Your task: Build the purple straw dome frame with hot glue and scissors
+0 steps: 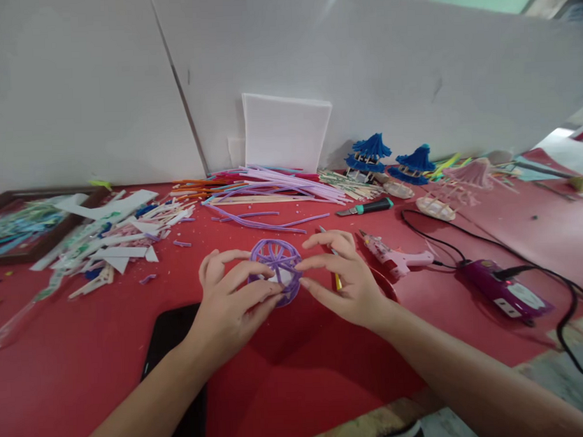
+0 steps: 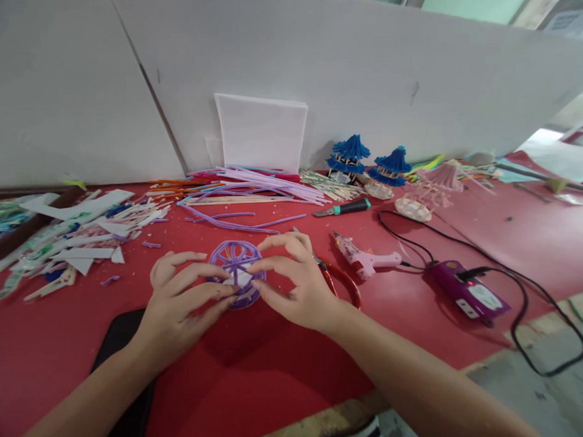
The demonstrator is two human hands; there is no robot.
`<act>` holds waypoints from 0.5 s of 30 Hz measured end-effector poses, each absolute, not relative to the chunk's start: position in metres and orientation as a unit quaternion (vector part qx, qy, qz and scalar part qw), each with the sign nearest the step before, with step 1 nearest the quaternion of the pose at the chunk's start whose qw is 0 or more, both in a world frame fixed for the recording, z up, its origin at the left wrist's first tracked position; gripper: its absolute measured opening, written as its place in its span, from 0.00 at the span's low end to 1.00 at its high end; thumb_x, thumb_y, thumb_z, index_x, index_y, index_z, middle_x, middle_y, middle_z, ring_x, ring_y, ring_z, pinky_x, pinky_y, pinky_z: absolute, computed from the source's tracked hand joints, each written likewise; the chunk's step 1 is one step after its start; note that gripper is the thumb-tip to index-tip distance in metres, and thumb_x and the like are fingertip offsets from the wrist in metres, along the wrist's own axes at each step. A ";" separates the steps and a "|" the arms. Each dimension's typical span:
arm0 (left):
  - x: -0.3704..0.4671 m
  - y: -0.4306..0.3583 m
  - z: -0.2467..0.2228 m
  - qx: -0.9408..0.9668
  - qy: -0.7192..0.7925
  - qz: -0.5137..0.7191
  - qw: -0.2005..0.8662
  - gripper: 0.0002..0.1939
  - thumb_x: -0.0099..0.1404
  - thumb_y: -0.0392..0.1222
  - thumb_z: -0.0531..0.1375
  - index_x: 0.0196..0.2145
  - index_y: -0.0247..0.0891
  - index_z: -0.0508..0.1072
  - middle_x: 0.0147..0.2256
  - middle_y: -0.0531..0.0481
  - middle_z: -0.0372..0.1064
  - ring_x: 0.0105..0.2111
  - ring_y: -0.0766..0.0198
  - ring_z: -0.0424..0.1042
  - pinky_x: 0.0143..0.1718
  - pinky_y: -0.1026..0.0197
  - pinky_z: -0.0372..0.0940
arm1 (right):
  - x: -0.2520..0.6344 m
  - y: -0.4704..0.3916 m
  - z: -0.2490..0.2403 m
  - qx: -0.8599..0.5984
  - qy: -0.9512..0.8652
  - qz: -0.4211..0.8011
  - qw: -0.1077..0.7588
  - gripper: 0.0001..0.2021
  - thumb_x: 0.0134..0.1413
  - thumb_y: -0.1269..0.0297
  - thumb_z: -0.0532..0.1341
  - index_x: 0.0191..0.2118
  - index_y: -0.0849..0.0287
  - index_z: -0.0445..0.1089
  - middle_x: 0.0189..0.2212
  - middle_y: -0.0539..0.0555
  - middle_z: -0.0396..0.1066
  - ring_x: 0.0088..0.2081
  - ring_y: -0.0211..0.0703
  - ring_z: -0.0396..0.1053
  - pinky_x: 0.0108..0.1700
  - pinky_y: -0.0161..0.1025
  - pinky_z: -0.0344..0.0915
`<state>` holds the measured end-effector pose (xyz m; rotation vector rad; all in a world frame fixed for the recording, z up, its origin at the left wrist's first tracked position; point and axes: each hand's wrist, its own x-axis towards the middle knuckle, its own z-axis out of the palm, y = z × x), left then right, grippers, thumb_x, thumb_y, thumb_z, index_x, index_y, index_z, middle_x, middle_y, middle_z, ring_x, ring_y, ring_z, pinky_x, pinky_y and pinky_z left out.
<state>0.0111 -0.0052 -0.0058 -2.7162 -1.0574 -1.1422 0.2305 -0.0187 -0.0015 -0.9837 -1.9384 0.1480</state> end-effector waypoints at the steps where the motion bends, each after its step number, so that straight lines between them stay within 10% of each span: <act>1: 0.011 -0.005 -0.006 -0.867 -0.339 -0.365 0.007 0.06 0.64 0.38 0.61 0.32 0.49 0.77 0.38 0.53 0.75 0.48 0.51 0.62 0.53 0.40 0.52 | 0.231 -0.017 -0.002 -0.406 -0.782 0.070 0.468 0.05 0.54 0.69 0.63 0.38 0.55 0.73 0.41 0.55 0.70 0.46 0.47 0.65 0.50 0.48 0.61; 15: 0.014 -0.015 -0.002 -0.870 -0.319 -0.363 0.092 0.10 0.65 0.33 0.58 0.35 0.49 0.74 0.38 0.58 0.76 0.47 0.55 0.66 0.58 0.43 0.49 | 0.233 -0.015 -0.007 -0.469 -0.747 0.104 0.460 0.11 0.63 0.66 0.56 0.30 0.56 0.71 0.26 0.49 0.75 0.31 0.40 0.71 0.41 0.42 0.63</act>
